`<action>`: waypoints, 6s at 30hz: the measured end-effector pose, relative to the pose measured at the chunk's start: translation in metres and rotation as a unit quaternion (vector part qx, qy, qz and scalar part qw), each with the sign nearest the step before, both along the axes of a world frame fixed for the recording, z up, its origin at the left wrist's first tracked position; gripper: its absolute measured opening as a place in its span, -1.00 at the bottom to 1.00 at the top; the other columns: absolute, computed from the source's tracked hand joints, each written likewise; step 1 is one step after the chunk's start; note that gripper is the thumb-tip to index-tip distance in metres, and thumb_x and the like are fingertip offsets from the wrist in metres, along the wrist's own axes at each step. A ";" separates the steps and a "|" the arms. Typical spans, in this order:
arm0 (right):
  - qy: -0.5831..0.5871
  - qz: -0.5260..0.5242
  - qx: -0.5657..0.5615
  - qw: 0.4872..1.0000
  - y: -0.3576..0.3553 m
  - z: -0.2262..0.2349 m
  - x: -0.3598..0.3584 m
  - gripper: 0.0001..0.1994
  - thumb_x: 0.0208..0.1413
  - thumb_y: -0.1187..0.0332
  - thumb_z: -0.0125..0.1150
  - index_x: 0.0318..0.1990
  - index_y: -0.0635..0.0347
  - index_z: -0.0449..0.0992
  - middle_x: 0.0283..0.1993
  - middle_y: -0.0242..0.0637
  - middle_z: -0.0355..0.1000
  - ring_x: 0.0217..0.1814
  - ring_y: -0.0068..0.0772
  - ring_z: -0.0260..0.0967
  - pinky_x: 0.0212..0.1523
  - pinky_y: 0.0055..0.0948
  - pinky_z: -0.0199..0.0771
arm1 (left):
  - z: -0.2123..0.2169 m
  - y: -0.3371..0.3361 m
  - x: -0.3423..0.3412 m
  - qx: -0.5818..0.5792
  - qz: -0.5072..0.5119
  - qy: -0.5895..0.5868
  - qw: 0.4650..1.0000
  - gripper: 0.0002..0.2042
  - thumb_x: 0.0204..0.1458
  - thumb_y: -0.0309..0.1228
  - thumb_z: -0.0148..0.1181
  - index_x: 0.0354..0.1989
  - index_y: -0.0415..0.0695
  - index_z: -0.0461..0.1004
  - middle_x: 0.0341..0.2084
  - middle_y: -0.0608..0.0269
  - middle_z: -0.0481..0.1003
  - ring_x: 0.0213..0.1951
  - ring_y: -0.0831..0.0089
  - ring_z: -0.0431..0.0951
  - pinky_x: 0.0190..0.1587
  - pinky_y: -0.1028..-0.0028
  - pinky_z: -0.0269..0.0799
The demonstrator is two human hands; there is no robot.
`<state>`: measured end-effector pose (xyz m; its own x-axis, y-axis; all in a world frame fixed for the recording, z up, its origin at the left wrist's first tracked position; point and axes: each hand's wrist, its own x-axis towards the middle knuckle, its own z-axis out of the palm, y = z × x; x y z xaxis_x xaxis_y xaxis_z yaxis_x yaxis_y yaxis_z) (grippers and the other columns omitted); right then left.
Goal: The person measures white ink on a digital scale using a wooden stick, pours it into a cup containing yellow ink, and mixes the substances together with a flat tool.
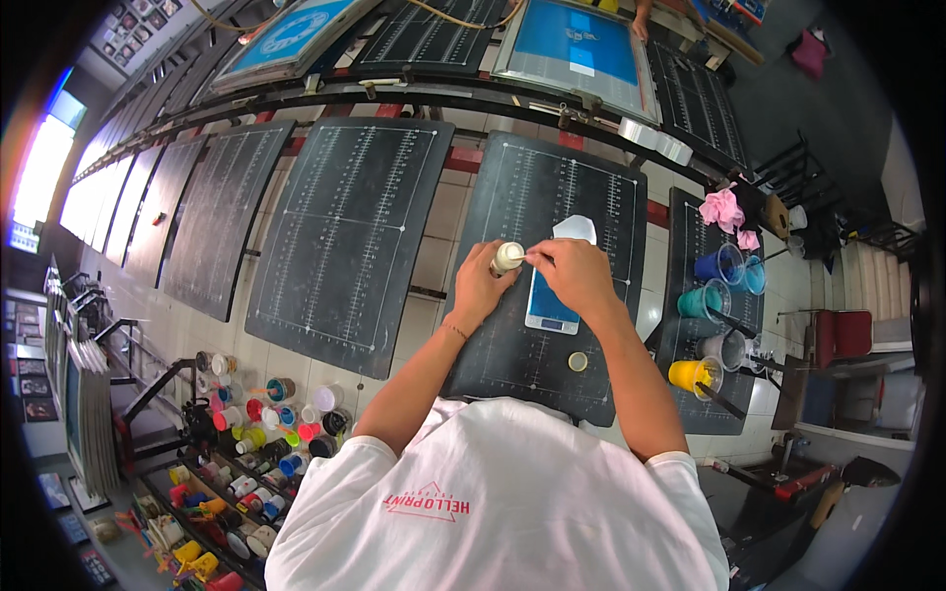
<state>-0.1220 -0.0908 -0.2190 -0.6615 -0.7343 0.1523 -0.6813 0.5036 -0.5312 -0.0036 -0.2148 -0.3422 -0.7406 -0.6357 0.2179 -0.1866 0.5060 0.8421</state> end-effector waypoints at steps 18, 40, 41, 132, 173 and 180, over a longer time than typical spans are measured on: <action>-0.415 -0.110 -0.236 0.872 -0.025 -0.048 -0.154 -0.76 0.28 0.24 0.20 -0.19 0.24 0.64 -0.36 -0.45 0.51 -0.44 -0.70 0.30 -0.50 -0.60 0.32 | -0.008 -0.015 -0.006 0.040 0.007 -0.018 0.999 -0.52 -0.05 -0.37 0.49 0.05 -0.26 0.52 -0.27 0.14 0.51 -0.41 0.41 0.48 -0.32 0.42 0.44; -0.208 -0.136 -0.191 0.950 -0.079 -0.089 -0.308 -0.64 0.25 0.12 0.21 -0.14 0.30 0.64 -0.44 -0.27 0.55 -0.35 -0.48 0.50 -0.23 -0.44 0.44 | -0.027 -0.015 0.024 0.128 -0.053 -0.065 0.988 -0.53 -0.05 -0.48 0.50 0.07 -0.23 0.50 -0.05 0.14 0.51 -0.48 0.54 0.48 -0.37 0.54 0.48; -0.229 -0.154 -0.162 0.947 -0.044 -0.095 -0.295 -0.65 0.25 0.13 0.20 -0.13 0.30 0.64 -0.43 -0.29 0.55 -0.35 -0.49 0.49 -0.24 -0.44 0.43 | -0.023 -0.015 0.021 0.114 -0.048 -0.092 0.988 -0.53 -0.04 -0.48 0.50 0.07 -0.23 0.50 -0.04 0.13 0.50 -0.47 0.51 0.49 -0.37 0.53 0.47; -0.274 0.006 -0.081 0.958 -0.008 -0.106 0.033 -0.75 0.16 0.25 0.35 -0.31 0.30 0.58 -0.38 -0.11 0.59 -0.35 -0.13 0.55 -0.31 -0.23 0.45 | -0.023 0.022 0.039 0.396 0.031 0.013 0.917 -0.66 0.38 -0.38 0.01 0.19 -0.34 0.45 -0.21 0.16 0.60 -0.33 0.56 0.60 -0.20 0.52 0.61; -0.257 -0.126 -0.086 0.954 0.008 -0.139 -0.034 -0.59 0.26 -0.01 0.24 -0.16 0.23 0.55 -0.28 -0.12 0.59 -0.24 -0.08 0.55 -0.18 -0.16 0.49 | -0.037 0.021 0.044 0.310 0.046 -0.013 0.949 -0.52 0.43 -0.09 -0.09 0.17 -0.29 0.47 -0.22 0.17 0.58 -0.39 0.57 0.55 -0.27 0.52 0.56; -0.087 -0.207 0.073 0.972 0.034 -0.161 -0.131 -0.56 0.10 0.10 0.36 0.05 0.15 0.53 0.02 -0.11 0.51 0.08 -0.05 0.50 0.07 -0.14 0.49 | -0.041 0.028 0.058 0.208 0.000 -0.040 0.977 -0.53 0.24 -0.37 0.23 0.28 -0.30 0.35 0.08 0.07 0.43 -0.39 0.56 0.52 -0.24 0.52 0.53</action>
<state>-0.2527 -0.0570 -0.3799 -0.9109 -0.4058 -0.0747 -0.3109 0.7941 -0.5222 0.0548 -0.1870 -0.3828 -0.7444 -0.6572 -0.1182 -0.2602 0.1225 0.9577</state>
